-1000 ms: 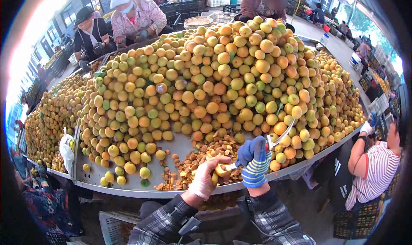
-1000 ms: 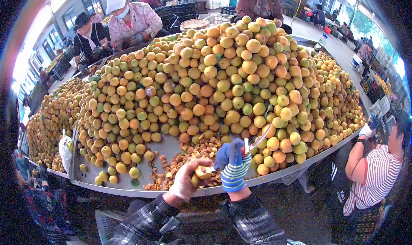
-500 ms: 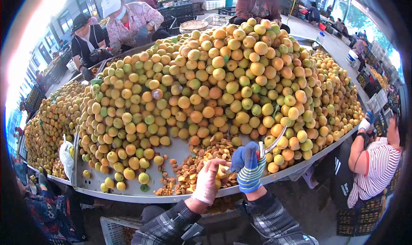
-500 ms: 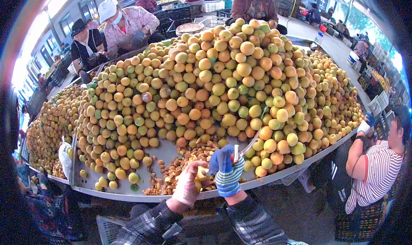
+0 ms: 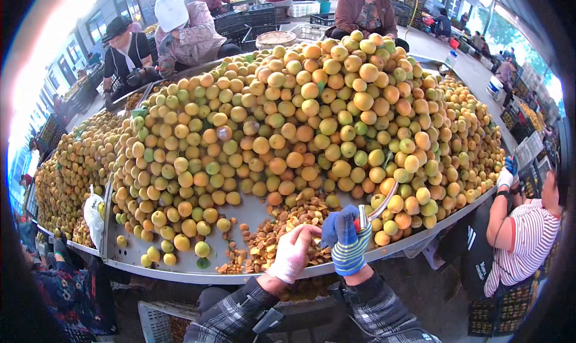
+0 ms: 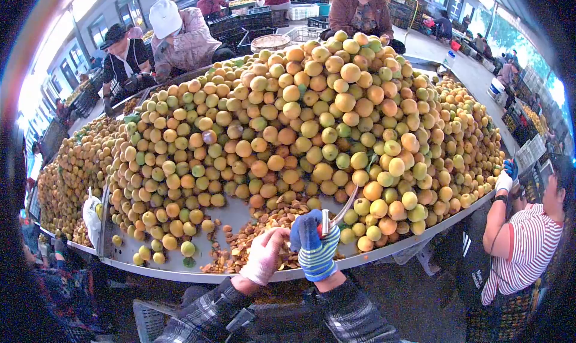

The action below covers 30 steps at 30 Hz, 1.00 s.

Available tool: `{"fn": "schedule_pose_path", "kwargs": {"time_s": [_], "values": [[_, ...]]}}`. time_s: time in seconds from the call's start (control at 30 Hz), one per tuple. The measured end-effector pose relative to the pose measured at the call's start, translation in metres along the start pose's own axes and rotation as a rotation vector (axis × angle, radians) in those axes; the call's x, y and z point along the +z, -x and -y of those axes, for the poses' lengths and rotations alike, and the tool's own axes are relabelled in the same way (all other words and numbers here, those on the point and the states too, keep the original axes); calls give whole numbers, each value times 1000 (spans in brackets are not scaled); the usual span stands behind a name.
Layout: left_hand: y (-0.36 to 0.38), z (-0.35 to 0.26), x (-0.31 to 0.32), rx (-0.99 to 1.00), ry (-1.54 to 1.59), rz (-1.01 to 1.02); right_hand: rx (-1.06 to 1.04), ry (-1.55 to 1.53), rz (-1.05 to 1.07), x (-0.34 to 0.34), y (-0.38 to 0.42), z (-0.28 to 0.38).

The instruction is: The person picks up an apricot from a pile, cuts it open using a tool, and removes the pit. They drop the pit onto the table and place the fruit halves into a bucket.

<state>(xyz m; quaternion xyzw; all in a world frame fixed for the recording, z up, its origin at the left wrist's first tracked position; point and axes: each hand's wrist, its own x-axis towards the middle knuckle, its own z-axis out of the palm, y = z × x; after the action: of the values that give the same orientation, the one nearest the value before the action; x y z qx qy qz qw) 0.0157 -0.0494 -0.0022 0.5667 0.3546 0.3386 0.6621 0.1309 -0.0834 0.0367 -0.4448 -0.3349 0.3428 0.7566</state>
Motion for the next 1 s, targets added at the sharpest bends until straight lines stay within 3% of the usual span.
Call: {"fn": "schedule_pose_path", "kwargs": {"time_s": [0.07, 0.13, 0.17, 0.33, 0.37, 0.4, 0.47, 0.6, 0.67, 0.77, 0.83, 0.93, 1.0], "values": [[1, 2, 4, 68, -18, -18, -29, -15, -13, -1, 0, -1], [4, 0, 8, -138, 97, -65, -49, 32, -24, -6, 1, -8], [5, -2, 10, -141, 96, -62, -63, 82, -34, -8, 2, -11], [3, 19, 17, 129, -106, -137, -186, 277, -39, -10, 2, -26], [7, 4, 21, -48, 100, -130, -113, 181, -124, -8, -1, -26], [5, 4, 19, -46, 101, -130, -40, 85, -208, -5, -4, -23], [0, 3, 10, -11, 30, -54, 84, -170, -126, -4, -8, -12], [4, -10, 8, -216, 368, -2, 156, -453, -112, -14, -17, -15], [5, -10, 2, -200, 320, 28, 201, -611, -83, -15, -18, -17], [1, -5, -7, -279, 121, 99, 212, -250, -19, -6, -15, -6], [-6, 4, -11, 90, -247, 121, 112, -193, 10, -11, -11, -25], [-3, 7, -8, -38, -122, 47, 143, -169, -84, -13, -9, -35], [-1, -4, -8, -116, -70, 88, 219, -365, -70, 0, -14, -11]]}}
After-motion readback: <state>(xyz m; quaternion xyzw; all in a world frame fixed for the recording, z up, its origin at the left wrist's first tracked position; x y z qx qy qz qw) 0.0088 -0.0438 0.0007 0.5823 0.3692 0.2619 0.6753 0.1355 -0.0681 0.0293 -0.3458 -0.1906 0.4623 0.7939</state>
